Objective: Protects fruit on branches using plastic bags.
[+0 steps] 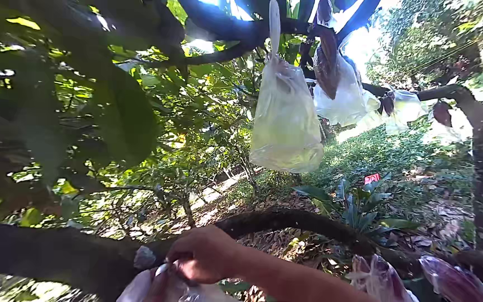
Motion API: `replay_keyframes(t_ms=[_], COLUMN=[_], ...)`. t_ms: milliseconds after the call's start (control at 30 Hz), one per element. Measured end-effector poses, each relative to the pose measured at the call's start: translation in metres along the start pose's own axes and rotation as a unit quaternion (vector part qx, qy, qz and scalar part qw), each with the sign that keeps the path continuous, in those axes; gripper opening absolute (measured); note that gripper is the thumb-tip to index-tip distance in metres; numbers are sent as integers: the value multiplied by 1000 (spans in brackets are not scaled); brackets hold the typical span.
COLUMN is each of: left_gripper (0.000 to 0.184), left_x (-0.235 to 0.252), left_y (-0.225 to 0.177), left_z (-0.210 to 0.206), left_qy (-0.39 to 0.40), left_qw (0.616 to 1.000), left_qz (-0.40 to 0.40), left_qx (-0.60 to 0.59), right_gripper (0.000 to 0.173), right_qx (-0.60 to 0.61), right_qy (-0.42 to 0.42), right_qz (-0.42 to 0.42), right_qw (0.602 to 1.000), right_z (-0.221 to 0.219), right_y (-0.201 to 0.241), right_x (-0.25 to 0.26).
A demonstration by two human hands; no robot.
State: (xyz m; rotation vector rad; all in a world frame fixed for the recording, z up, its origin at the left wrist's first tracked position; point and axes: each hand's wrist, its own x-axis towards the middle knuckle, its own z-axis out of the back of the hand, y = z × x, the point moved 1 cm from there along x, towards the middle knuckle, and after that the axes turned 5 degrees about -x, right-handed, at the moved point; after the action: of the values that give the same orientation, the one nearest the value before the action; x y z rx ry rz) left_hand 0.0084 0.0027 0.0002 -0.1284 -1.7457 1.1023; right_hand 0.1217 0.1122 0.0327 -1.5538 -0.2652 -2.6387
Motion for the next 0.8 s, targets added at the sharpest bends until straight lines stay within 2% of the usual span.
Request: replay_keyframes(t_ms=[167, 300, 433, 600, 700, 733, 800], left_gripper=[6, 4, 14, 8, 7, 9, 15], left_x=[-3, -2, 1, 12, 14, 15, 27], left_y=[-2, -3, -1, 27, 27, 23, 44], left_z=[-2, -5, -9, 6, 9, 7, 18], left_qy=[25, 10, -1, 0, 10, 23, 105], left_qw=[999, 998, 996, 996, 994, 993, 985], left_qz=[27, 29, 37, 14, -16, -29, -62], left_qx=[-40, -61, -79, -88, -109, -111, -119], right_gripper=[16, 16, 15, 12, 14, 14, 13], right_qx=[-56, -62, -98, -140, -166, -184, -215], right_qy=[-13, -110, -168, -176, -159, -154, -140], right_qz=[11, 64, 80, 82, 77, 78, 77], right_qw=[998, 990, 978, 971, 970, 968, 963], right_z=[-4, -13, -19, -19, -21, -21, -19], right_y=[-1, -3, 4, 9, 11, 13, 16], right_x=[0, -10, -21, -24, -21, -20, -20])
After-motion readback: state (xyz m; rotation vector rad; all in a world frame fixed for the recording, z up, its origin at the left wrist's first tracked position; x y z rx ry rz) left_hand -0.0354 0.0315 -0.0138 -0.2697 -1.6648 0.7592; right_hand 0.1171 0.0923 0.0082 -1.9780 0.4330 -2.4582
